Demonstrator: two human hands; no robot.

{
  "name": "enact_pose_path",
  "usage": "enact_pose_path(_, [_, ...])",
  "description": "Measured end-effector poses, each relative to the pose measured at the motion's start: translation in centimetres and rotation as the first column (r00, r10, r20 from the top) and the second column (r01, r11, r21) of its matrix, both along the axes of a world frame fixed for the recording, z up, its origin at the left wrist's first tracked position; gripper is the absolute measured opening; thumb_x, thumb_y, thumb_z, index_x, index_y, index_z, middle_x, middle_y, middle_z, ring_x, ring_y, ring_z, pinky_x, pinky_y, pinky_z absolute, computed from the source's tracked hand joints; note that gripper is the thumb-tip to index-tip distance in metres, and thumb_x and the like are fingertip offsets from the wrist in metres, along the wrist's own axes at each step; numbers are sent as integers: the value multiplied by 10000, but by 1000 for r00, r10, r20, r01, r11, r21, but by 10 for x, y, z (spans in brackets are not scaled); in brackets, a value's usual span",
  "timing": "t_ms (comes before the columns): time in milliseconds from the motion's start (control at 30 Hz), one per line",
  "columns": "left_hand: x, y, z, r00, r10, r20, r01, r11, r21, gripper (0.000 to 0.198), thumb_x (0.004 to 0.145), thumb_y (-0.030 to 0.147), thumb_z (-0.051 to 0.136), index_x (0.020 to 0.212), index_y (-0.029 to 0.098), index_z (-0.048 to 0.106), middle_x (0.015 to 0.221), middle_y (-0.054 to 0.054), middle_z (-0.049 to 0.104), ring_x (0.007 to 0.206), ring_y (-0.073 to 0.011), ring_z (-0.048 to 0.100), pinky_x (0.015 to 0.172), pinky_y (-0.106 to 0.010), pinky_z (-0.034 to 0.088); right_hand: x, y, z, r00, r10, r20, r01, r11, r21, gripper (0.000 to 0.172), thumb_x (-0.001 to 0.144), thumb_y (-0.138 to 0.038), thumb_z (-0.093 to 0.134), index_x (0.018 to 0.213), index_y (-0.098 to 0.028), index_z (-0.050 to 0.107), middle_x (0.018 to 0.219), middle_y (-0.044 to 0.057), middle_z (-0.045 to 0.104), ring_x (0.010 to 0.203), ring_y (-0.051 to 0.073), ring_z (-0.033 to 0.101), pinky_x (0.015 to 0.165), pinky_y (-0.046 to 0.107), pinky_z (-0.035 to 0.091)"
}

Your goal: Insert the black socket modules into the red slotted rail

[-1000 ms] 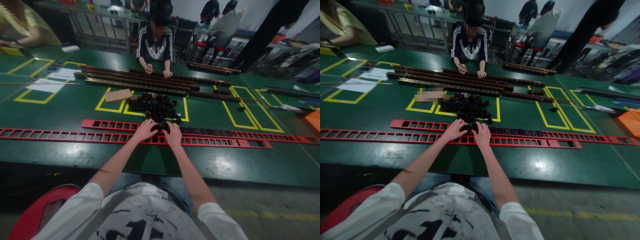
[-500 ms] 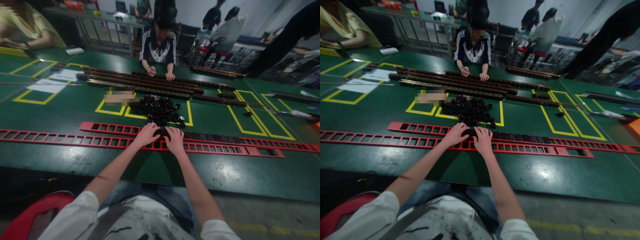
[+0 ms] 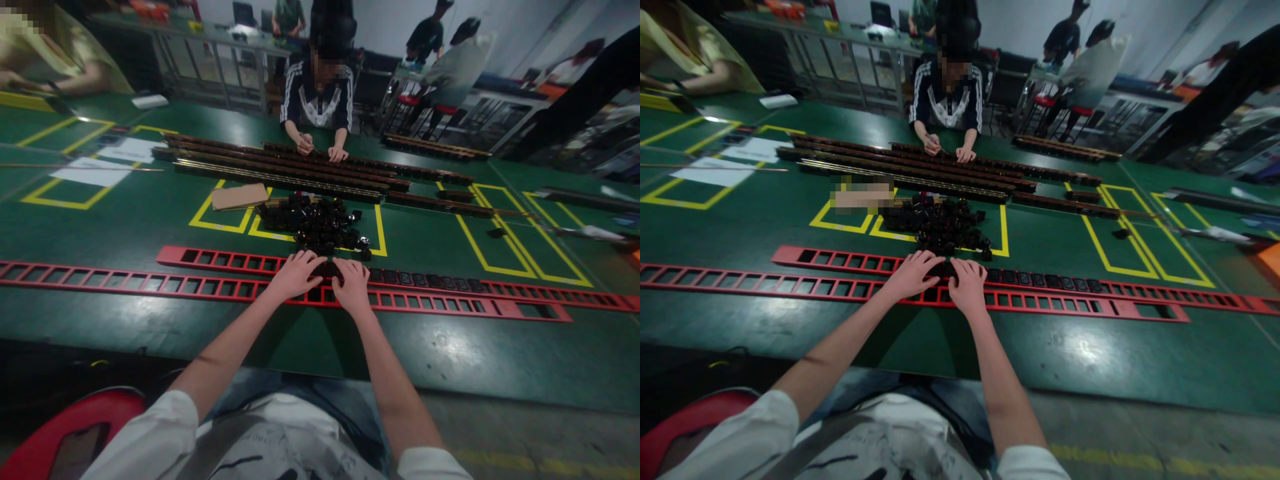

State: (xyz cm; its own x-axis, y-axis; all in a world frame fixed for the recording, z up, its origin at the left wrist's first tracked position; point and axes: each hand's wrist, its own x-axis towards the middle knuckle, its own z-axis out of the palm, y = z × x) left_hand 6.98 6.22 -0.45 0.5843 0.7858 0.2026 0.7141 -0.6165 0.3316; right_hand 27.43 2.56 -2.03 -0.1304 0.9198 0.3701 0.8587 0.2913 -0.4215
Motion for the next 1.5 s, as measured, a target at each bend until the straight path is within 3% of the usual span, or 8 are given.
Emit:
enact_pose_path(200, [0,-1,-3,996,-86,-6,86,995,53,401,987,313,595,1383,259,590,1346,-77,589,1244,-282,506,1080,-506,404,1,1,0,1000,4,10,-4,999,-36,453,871,-181,543,1311,-209,649,1301,85,715,1243,275,556,1112,487,301])
enact_pose_path(600, [0,1,-6,998,-64,4,63,997,36,417,1000,279,562,1417,293,584,1370,-70,588,1259,-281,494,1056,-501,447,-4,-2,8,999,-10,30,13,996,-87,383,956,-209,469,1298,-209,641,1380,94,669,1310,279,516,1173,543,217])
enact_pose_path(1100, [-2,3,-11,995,-80,52,78,996,49,362,997,219,551,1328,300,674,1408,-79,565,1315,-289,458,1091,-522,430,-2,1,6,997,5,81,5,993,-121,387,913,-201,518,1281,-218,638,1355,97,680,1294,282,533,1184,540,224])
enact_pose_path(1500, [-1,3,-9,998,-54,39,55,998,-12,378,1002,215,527,1342,315,659,1416,-72,555,1317,-286,446,1080,-523,433,-2,0,7,998,-4,65,9,996,-84,390,895,-170,552,1254,-247,682,1341,74,692,1258,280,559,1182,557,242])
